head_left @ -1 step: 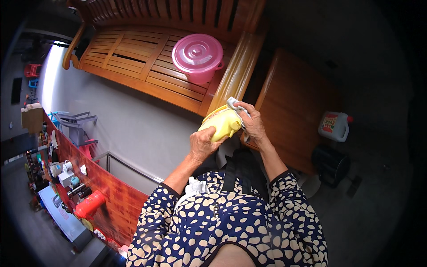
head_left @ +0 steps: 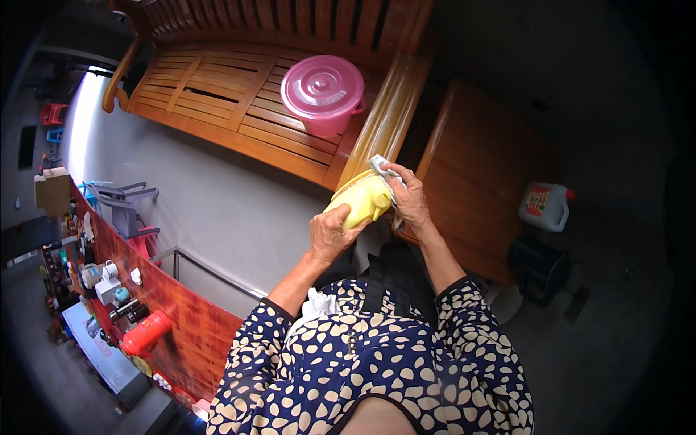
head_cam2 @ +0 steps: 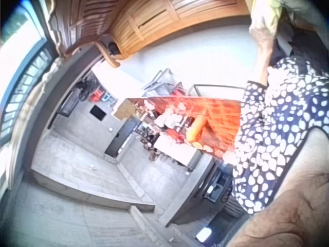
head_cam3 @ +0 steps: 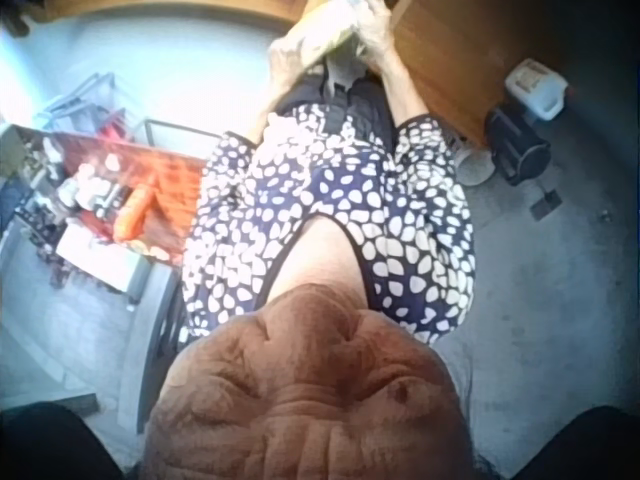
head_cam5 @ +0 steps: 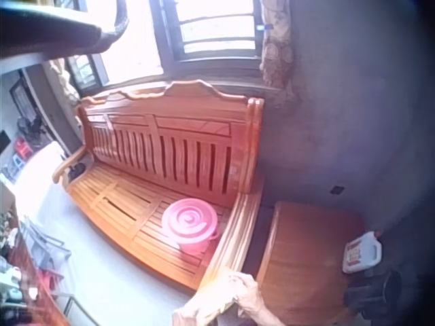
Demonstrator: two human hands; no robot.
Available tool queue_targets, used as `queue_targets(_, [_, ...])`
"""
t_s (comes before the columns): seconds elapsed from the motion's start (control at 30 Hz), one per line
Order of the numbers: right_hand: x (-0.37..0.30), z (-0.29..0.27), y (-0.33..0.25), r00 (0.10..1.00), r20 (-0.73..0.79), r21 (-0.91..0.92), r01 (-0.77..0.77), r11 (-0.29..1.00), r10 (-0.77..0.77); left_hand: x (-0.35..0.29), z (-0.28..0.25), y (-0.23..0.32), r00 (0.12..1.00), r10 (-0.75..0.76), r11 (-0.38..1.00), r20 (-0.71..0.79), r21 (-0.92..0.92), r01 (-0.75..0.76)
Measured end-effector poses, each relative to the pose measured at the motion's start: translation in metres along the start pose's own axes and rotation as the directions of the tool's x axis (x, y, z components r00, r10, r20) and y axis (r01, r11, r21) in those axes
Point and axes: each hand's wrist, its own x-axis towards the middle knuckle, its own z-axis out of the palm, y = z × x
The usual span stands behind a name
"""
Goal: The person wipes a wooden table surface with a cloth, moving a pink container and a yellow bottle to reach the area. They then wipe the white and yellow bottles individually with the cloth before placing them back on the table. Finally, the person wipes the pink container and places the cloth inside it.
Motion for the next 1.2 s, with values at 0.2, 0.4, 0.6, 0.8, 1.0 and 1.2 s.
queue_targets(0.2, [-0.005, 0.013, -0.006, 0.972, -0.229, -0.02, -0.052, 0.998, 0.047, 0.015, -0.004, 0.018, 0.987, -0.156, 0.988, 0.028, -0.009, 0.157])
queue_targets(0.4, [-0.031, 0.016, 0.003, 0.957, -0.29, -0.184, -0.028, 0.983, -0.027, 0.024, 0.004, 0.03, 0.958, -0.281, 0.958, 0.053, -0.034, 0.283])
queue_targets(0.6, [-0.049, 0.025, -0.008, 0.96, -0.264, -0.23, 0.028, 0.973, -0.09, 0.031, 0.007, 0.034, 0.96, -0.278, 0.949, 0.015, -0.148, 0.278])
queue_targets(0.8, [-0.085, 0.02, -0.026, 0.992, -0.087, -0.315, 0.059, 0.947, -0.091, 0.043, 0.001, 0.026, 0.946, -0.286, 0.924, 0.155, -0.217, 0.315])
queue_targets(1.0, [-0.036, 0.011, -0.068, 0.936, -0.258, -0.586, 0.047, 0.809, -0.241, 0.044, 0.0, 0.031, 0.949, -0.264, 0.947, 0.173, -0.143, 0.289])
queue_targets(1.2, [-0.02, 0.013, -0.067, 0.957, -0.187, -0.566, 0.078, 0.821, -0.22, 0.041, 0.003, 0.027, 0.959, -0.23, 0.952, 0.168, -0.168, 0.258])
